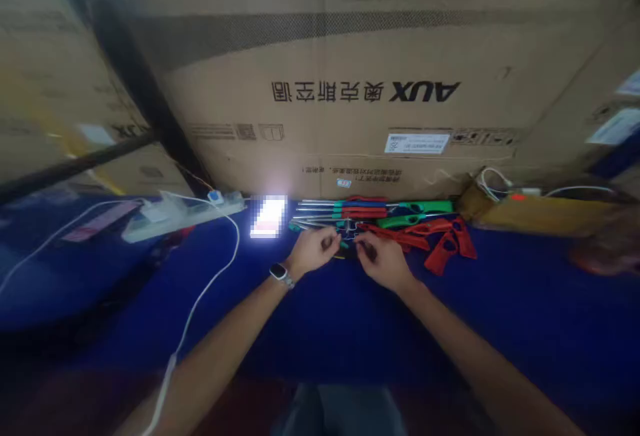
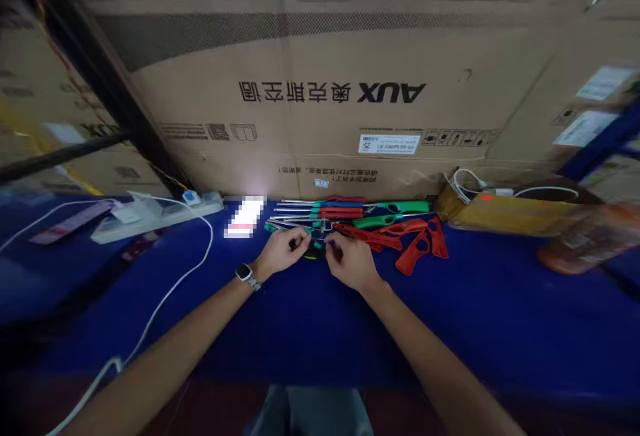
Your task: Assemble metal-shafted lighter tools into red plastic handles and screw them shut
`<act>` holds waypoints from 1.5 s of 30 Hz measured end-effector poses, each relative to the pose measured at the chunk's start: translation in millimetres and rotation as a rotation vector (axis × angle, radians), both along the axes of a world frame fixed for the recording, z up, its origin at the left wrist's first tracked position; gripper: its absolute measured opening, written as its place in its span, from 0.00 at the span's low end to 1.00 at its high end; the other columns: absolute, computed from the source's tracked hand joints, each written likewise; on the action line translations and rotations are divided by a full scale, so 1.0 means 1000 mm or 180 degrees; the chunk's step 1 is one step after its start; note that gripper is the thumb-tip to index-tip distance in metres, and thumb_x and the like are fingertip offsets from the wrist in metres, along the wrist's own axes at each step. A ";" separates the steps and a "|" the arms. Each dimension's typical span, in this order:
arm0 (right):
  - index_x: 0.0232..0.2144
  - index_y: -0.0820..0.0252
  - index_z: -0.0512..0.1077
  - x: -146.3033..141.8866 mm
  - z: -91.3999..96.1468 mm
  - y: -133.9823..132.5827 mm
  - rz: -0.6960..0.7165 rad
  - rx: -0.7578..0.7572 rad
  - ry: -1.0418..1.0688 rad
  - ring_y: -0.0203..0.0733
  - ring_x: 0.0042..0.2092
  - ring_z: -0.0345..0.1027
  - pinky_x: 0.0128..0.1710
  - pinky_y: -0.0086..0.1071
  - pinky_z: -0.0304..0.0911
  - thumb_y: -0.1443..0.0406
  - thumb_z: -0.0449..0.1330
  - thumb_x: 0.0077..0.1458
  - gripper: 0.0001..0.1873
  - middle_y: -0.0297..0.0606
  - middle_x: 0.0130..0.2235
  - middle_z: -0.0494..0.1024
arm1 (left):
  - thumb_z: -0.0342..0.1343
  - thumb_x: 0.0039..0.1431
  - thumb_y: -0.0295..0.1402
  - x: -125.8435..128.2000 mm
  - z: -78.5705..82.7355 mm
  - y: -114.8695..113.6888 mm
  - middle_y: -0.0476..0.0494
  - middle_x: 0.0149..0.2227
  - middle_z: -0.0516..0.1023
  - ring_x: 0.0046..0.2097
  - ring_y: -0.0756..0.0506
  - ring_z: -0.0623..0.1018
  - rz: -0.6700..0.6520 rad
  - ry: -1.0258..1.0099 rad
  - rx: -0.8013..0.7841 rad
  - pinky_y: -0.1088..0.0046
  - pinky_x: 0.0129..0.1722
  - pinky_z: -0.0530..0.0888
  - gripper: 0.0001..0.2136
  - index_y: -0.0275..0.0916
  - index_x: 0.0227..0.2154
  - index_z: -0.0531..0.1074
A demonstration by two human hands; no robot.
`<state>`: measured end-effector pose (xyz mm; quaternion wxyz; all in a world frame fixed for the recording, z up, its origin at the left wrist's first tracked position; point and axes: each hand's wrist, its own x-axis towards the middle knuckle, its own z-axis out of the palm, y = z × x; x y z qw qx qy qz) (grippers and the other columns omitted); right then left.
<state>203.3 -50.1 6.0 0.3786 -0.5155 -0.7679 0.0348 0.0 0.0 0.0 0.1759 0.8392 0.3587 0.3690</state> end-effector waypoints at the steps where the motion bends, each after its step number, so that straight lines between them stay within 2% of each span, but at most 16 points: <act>1: 0.35 0.59 0.75 -0.001 0.000 -0.001 0.0003 0.0019 -0.0013 0.35 0.21 0.64 0.26 0.28 0.55 0.65 0.54 0.59 0.09 0.29 0.20 0.69 | 0.50 0.64 0.34 0.000 0.001 0.001 0.55 0.18 0.65 0.21 0.53 0.65 0.0019 -0.0004 0.0009 0.77 0.25 0.59 0.13 0.40 0.23 0.64; 9: 0.36 0.58 0.76 -0.003 0.002 -0.003 -0.0078 -0.0126 -0.0018 0.36 0.22 0.67 0.27 0.28 0.57 0.65 0.54 0.58 0.10 0.30 0.21 0.72 | 0.50 0.63 0.34 -0.003 0.006 0.005 0.56 0.19 0.65 0.21 0.52 0.65 0.0131 -0.0091 -0.0094 0.77 0.24 0.59 0.08 0.40 0.29 0.68; 21: 0.33 0.56 0.77 0.011 0.004 0.002 -0.0392 -0.0459 0.0299 0.37 0.24 0.69 0.27 0.29 0.58 0.65 0.57 0.51 0.09 0.31 0.22 0.75 | 0.51 0.64 0.38 -0.024 0.006 0.020 0.53 0.20 0.68 0.22 0.52 0.66 0.0146 -0.0004 -0.0376 0.76 0.24 0.60 0.13 0.39 0.24 0.67; 27: 0.31 0.55 0.77 0.014 0.001 0.004 -0.0419 -0.0550 0.0384 0.37 0.24 0.69 0.28 0.28 0.59 0.67 0.56 0.49 0.09 0.30 0.22 0.75 | 0.52 0.63 0.39 -0.026 0.004 0.015 0.53 0.20 0.68 0.23 0.52 0.65 0.0176 -0.0024 -0.0471 0.76 0.24 0.60 0.15 0.39 0.22 0.65; 33: 0.30 0.55 0.77 0.014 0.003 0.002 -0.0451 -0.0637 0.0342 0.38 0.24 0.69 0.27 0.28 0.58 0.66 0.56 0.48 0.09 0.31 0.21 0.75 | 0.50 0.63 0.40 -0.025 0.002 0.013 0.54 0.19 0.62 0.23 0.52 0.61 0.0047 0.0018 -0.0546 0.75 0.24 0.58 0.18 0.40 0.19 0.59; 37: 0.31 0.56 0.78 0.012 0.004 0.002 -0.0500 -0.0654 0.0351 0.38 0.24 0.70 0.28 0.29 0.59 0.66 0.56 0.49 0.10 0.31 0.22 0.75 | 0.49 0.64 0.42 -0.023 0.000 0.014 0.54 0.19 0.61 0.23 0.52 0.61 -0.0079 0.0013 -0.0591 0.75 0.25 0.58 0.19 0.40 0.19 0.60; 45: 0.34 0.55 0.78 0.006 0.006 0.001 -0.0618 -0.0756 0.0319 0.40 0.26 0.72 0.29 0.30 0.59 0.65 0.57 0.50 0.11 0.32 0.24 0.77 | 0.50 0.65 0.42 -0.022 -0.002 0.014 0.54 0.19 0.62 0.23 0.52 0.61 -0.0005 -0.0029 -0.0609 0.75 0.24 0.57 0.19 0.40 0.19 0.60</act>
